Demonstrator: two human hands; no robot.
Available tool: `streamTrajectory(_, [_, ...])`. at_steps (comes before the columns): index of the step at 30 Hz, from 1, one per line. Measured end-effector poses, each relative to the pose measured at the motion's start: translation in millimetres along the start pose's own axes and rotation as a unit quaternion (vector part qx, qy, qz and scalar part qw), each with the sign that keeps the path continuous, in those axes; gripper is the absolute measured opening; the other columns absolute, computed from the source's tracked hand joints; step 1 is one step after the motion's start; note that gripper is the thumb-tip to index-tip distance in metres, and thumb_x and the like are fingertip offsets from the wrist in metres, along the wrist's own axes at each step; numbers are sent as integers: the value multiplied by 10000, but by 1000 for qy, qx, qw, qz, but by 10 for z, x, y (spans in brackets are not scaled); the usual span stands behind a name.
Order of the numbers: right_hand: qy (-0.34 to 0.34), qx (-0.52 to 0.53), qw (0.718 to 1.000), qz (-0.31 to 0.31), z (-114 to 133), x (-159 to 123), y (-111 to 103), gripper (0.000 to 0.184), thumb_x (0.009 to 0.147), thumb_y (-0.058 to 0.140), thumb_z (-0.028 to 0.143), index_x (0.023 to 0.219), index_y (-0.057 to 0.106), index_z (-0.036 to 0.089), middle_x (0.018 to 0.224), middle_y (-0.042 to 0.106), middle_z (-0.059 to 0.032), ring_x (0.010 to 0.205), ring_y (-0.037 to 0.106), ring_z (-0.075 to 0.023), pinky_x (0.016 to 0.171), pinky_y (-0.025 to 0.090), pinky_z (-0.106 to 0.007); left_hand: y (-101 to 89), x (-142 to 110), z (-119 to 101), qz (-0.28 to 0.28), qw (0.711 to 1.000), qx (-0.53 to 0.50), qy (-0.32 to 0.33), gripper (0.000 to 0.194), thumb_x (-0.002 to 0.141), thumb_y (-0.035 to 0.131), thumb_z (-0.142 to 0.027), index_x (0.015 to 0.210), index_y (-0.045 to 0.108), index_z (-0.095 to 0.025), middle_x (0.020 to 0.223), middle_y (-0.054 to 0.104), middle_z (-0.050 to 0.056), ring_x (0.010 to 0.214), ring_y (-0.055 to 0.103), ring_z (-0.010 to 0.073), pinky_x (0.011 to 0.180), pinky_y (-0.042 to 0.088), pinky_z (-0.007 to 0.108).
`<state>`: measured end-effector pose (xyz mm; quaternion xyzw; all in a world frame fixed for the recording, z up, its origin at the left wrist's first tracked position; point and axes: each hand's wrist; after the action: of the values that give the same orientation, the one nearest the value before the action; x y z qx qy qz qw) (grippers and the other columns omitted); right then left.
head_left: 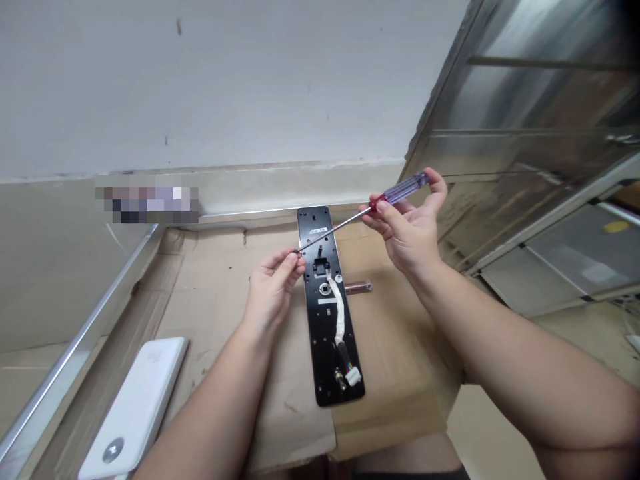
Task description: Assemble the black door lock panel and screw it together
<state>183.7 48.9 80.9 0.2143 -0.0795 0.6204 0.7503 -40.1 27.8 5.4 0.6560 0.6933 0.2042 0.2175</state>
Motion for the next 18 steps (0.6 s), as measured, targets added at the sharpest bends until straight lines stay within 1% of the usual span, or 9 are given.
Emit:
streamTrajectory(7, [7, 20, 1000, 4, -69, 17, -9, 823, 741, 821, 418, 1314, 238, 513, 1017, 679, 68, 920, 721, -157, 813, 656, -374, 10, -4, -6, 2, 1000, -20, -3, 265, 711, 889, -225, 937, 762, -169, 857, 768, 20, 738, 719, 67, 716, 593, 151])
streamTrajectory(13, [14, 16, 1000, -5, -145, 43, -13, 881, 731, 819, 457, 1361, 204, 485, 993, 676, 66, 906, 734, -158, 809, 661, -379, 2, 14, -16, -10, 1000, 3, 5, 281, 710, 890, -265, 942, 755, -182, 863, 766, 17, 741, 711, 69, 732, 589, 169])
streamTrajectory(16, [17, 5, 1000, -5, -138, 31, -3, 865, 741, 805, 474, 1362, 204, 493, 1008, 673, 57, 918, 730, -164, 797, 665, -386, 14, -1, -16, -2, 1000, 17, 9, 314, 707, 886, -264, 977, 751, -179, 934, 765, 40, 749, 706, 83, 724, 585, 193])
streamTrajectory(18, [19, 5, 1000, -5, -121, 27, -1, 850, 744, 803, 470, 1354, 212, 492, 1019, 672, 53, 920, 731, -168, 799, 667, -393, 12, -8, -14, 12, 999, 35, 11, 372, 713, 875, -274, 1049, 740, -189, 988, 750, 49, 705, 679, 79, 652, 559, 192])
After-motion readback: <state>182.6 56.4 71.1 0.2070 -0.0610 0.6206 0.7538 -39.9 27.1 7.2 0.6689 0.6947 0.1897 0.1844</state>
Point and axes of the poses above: each hand's wrist, its own x-axis towards the middle knuckle, its own y-axis out of the palm, z = x × y
